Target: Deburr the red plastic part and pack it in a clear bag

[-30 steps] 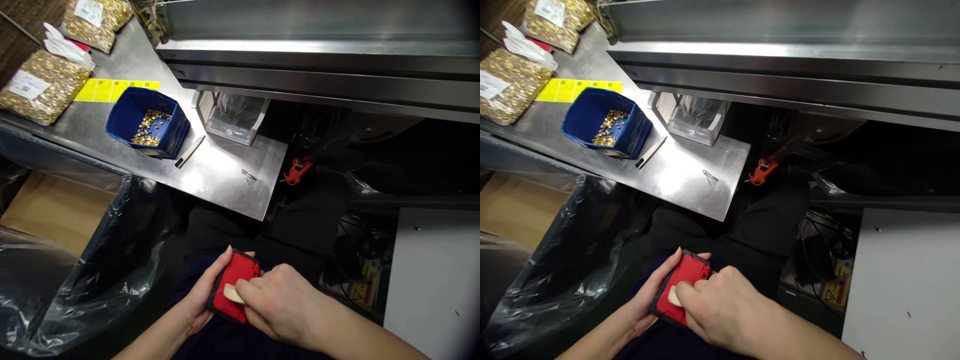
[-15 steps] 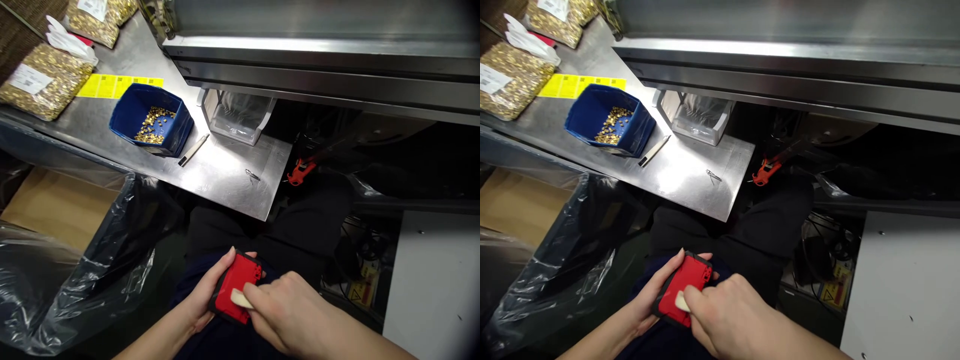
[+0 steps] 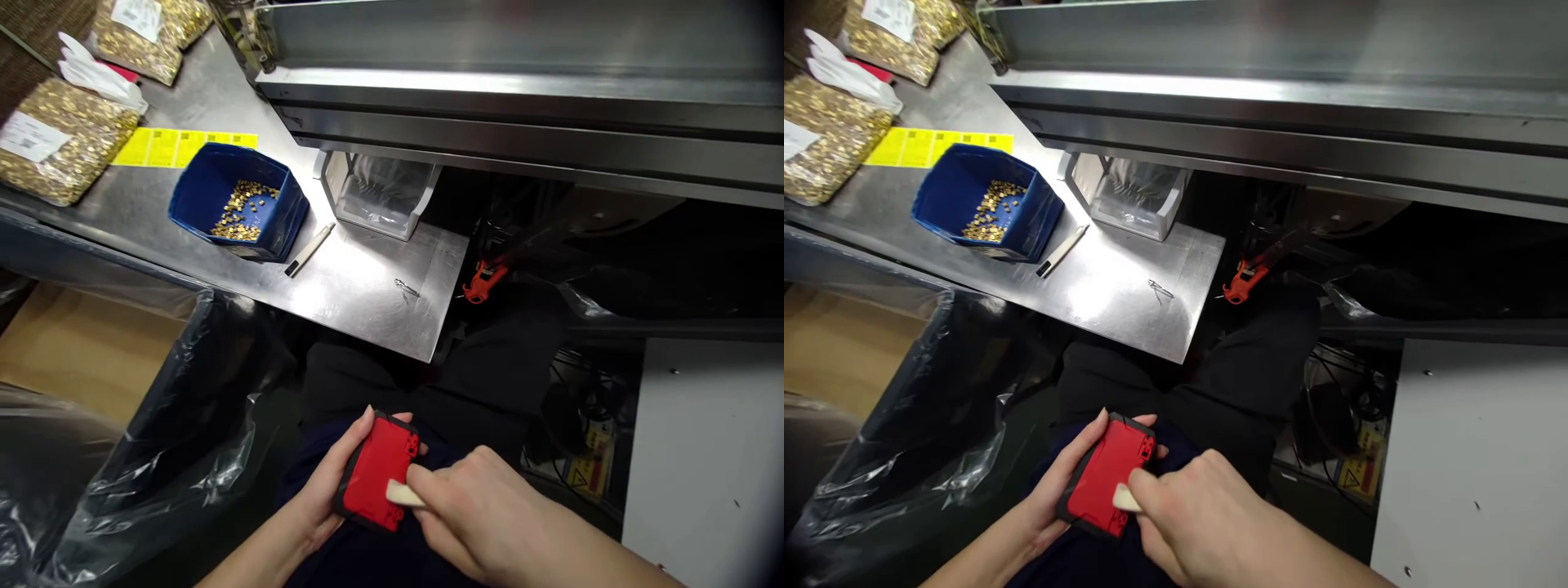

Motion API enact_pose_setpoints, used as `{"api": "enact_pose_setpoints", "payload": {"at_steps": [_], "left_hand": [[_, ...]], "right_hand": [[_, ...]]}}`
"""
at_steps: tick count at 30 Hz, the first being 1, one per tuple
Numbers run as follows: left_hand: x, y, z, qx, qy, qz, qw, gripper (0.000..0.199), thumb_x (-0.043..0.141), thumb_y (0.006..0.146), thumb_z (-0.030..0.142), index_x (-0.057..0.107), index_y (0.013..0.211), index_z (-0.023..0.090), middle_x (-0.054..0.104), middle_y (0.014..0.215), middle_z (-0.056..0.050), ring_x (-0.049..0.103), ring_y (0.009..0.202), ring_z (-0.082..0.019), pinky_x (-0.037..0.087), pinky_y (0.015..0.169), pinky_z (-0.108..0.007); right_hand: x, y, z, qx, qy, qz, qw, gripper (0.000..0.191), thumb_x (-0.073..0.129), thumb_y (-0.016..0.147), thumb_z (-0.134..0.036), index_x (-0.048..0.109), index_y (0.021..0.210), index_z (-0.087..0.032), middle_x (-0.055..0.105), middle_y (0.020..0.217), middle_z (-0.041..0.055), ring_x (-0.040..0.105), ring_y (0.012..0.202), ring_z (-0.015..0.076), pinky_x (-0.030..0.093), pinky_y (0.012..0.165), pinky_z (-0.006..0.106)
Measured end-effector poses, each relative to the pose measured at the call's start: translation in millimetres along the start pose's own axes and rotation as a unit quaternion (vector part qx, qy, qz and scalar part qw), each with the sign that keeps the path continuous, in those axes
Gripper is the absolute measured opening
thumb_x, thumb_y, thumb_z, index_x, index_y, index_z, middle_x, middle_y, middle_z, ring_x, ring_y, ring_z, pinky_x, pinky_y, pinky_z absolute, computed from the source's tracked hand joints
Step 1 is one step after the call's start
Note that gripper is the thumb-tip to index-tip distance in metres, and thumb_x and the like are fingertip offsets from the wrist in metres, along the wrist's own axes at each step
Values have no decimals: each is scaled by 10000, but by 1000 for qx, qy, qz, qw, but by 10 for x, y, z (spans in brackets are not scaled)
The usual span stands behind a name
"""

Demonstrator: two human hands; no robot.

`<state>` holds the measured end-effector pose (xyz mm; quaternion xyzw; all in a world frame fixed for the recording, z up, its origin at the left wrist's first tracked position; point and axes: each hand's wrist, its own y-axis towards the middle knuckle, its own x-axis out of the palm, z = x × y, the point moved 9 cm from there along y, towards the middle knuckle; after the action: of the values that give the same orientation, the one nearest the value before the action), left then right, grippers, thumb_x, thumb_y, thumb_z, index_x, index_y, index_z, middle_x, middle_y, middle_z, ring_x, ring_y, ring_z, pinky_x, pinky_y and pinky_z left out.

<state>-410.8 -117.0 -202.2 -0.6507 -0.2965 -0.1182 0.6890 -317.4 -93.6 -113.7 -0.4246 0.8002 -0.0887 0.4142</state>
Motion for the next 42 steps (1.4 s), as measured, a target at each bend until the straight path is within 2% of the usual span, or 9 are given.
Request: {"api": "enact_pose_setpoints", "payload": {"at_steps": [3, 7, 12, 18, 21, 24, 29, 38, 42], "left_hand": [[-8, 5, -3, -2, 13, 12, 1000, 596, 571, 988, 553, 633, 1357, 89, 789, 1096, -174, 771, 966, -287, 606, 844, -338], [-1, 10, -9, -4, -14, -2, 1000, 641, 545, 987, 591, 623, 1370, 83, 778, 1124, -197, 765, 985, -297, 599, 901, -377], [-72, 25, 2, 2, 24, 33, 999, 607, 599, 966, 575, 661, 1333, 97, 785, 1097, -170, 764, 923, -272, 609, 814, -327], [-47, 28, 18, 1, 19, 35, 999, 615, 590, 967, 589, 671, 1325, 95, 788, 1101, -176, 770, 951, -290, 615, 854, -355], [-53, 33, 8, -10, 18, 42, 999, 602, 590, 973, 574, 674, 1312, 83, 797, 1058, -183, 779, 884, -273, 622, 774, -323], [-84, 44, 0, -12, 2, 52, 999, 608, 578, 980, 573, 676, 1306, 69, 803, 1023, -182, 774, 817, -247, 615, 715, -294], [-96, 63, -48, -22, -30, 38, 999, 588, 597, 975, 565, 690, 1281, 71, 803, 1005, -173, 767, 820, -242, 616, 761, -308], [-119, 45, -72, -8, -49, 31, 998, 565, 604, 974, 562, 707, 1246, 77, 799, 955, -143, 749, 770, -208, 610, 743, -293], [-127, 38, -57, -5, -43, 36, 998, 560, 597, 977, 558, 702, 1259, 86, 796, 1020, -149, 759, 834, -233, 616, 772, -312]], "right_hand": [[-29, 8, -12, 2, -12, 19, 1000, 65, 489, 977, -267, 472, 917, -249, 678, 728, -48, 548, 511, 122, 179, 501, 288], [-24, -17, 37, 23, -7, 14, 1000, 72, 514, 973, -239, 474, 914, -245, 673, 699, -57, 550, 482, 117, 166, 499, 295], [-111, 2, 53, 16, -10, 43, 999, 77, 470, 1020, -284, 477, 949, -253, 691, 747, -47, 582, 530, 126, 176, 515, 289], [-124, 10, 102, 38, -6, 29, 999, 56, 490, 1004, -249, 484, 948, -249, 681, 724, -56, 575, 515, 121, 177, 511, 293], [-135, 26, 106, 32, -6, 37, 999, 77, 479, 1028, -306, 507, 983, -250, 706, 771, -41, 606, 551, 132, 189, 518, 293], [-113, 38, 155, 48, 1, 26, 999, 34, 498, 1011, -265, 522, 990, -253, 703, 746, -49, 611, 539, 136, 189, 520, 299], [-152, 72, 185, 49, 7, 32, 998, 104, 479, 1041, -320, 549, 1012, -250, 706, 761, -34, 638, 588, 155, 201, 540, 298], [-131, 99, 152, 57, 1, 15, 998, 61, 492, 1028, -279, 539, 1008, -244, 719, 759, -31, 656, 590, 163, 199, 542, 299], [-70, 91, 103, 36, 3, -1, 999, 82, 518, 1007, -288, 530, 938, -246, 706, 730, -41, 634, 553, 152, 176, 524, 306]]}}
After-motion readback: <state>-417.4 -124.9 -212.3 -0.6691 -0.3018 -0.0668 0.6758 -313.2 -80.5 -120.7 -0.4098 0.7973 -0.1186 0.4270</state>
